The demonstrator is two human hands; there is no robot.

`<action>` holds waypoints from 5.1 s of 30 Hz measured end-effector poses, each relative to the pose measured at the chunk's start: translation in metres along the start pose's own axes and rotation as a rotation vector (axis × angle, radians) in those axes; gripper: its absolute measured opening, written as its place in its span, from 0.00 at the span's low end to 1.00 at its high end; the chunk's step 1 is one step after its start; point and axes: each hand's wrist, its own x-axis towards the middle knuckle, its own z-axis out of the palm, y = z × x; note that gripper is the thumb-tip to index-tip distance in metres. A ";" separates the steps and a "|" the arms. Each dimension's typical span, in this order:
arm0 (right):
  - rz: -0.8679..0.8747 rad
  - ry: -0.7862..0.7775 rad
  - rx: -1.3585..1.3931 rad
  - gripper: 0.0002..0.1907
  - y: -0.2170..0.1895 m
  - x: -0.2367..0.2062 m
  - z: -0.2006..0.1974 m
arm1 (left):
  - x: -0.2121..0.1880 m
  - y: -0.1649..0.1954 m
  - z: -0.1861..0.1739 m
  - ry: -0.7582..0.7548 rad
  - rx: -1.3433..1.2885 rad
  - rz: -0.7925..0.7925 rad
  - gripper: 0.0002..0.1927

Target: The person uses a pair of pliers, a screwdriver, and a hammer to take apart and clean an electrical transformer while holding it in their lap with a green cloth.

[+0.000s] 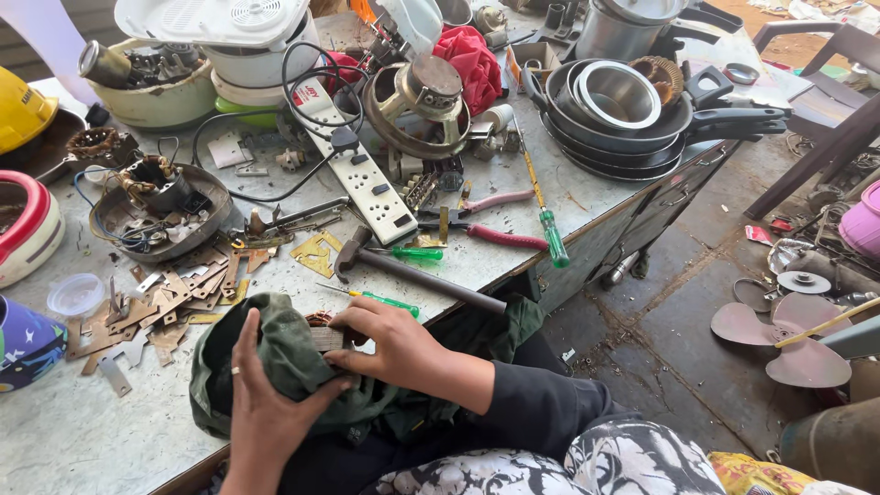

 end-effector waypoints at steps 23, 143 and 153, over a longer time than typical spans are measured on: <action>-0.046 -0.079 0.070 0.31 -0.005 -0.020 -0.006 | -0.004 0.007 0.013 0.110 0.119 0.067 0.64; -0.023 -0.446 -0.188 0.32 -0.028 -0.060 -0.105 | -0.007 -0.011 -0.038 -0.153 -0.284 0.142 0.46; 0.170 -0.117 -0.544 0.26 -0.007 -0.033 -0.108 | -0.015 -0.008 -0.029 -0.074 -0.211 0.134 0.47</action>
